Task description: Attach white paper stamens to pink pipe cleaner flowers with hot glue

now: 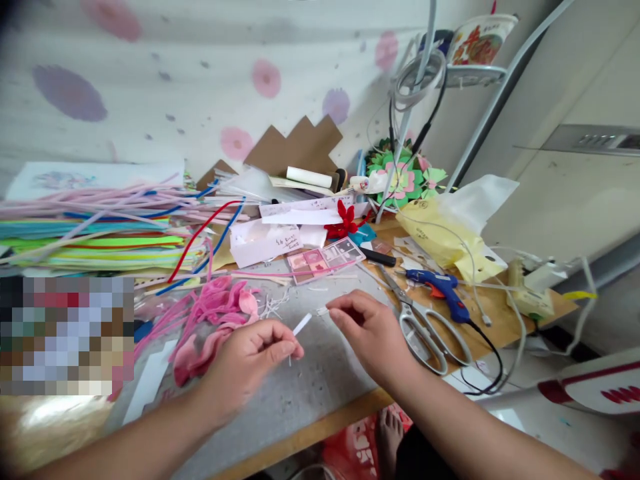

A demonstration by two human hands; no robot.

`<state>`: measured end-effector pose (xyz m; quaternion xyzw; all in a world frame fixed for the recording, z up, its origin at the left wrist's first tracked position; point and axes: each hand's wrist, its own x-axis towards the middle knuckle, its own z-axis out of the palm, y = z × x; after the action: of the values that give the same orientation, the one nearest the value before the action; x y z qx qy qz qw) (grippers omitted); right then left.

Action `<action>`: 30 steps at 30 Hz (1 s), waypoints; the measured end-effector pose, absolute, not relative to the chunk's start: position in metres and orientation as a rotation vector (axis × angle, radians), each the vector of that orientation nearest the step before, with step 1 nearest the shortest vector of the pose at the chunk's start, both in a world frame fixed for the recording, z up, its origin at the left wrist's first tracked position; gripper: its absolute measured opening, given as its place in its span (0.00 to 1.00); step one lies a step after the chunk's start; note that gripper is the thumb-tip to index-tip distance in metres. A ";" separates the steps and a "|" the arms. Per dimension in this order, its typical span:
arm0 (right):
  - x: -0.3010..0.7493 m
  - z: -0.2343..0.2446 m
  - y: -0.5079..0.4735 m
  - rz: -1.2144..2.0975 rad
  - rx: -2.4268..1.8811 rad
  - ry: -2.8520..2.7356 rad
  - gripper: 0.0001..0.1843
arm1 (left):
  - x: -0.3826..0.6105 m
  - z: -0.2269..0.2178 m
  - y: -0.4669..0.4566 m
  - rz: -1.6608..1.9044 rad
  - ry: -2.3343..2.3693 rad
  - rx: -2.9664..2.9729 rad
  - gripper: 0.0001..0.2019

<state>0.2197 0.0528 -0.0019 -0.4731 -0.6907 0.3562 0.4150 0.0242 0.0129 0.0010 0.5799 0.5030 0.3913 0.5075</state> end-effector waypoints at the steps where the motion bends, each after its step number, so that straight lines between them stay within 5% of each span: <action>1: 0.220 -0.001 0.049 0.851 -1.103 -1.835 0.08 | 0.024 0.001 0.012 0.947 1.215 1.383 0.06; 5: 0.213 0.001 0.036 0.902 -0.790 -2.102 0.11 | 0.025 -0.001 0.010 0.940 1.134 1.306 0.07; 13: 0.203 0.003 0.041 1.215 -0.819 -1.982 0.05 | 0.025 -0.010 0.013 0.972 0.902 1.031 0.09; 23: 0.211 0.019 0.042 0.916 -0.854 -2.080 0.07 | 0.023 0.001 0.012 0.831 0.989 1.287 0.05; 30: 0.310 0.008 0.090 0.278 -1.838 -2.169 0.08 | 0.017 -0.005 0.009 0.876 1.085 1.684 0.06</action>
<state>0.3098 0.0899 0.0083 -0.6370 -0.7516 0.0964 0.1419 0.0166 0.0088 -0.0047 0.6841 0.4407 0.3557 0.4597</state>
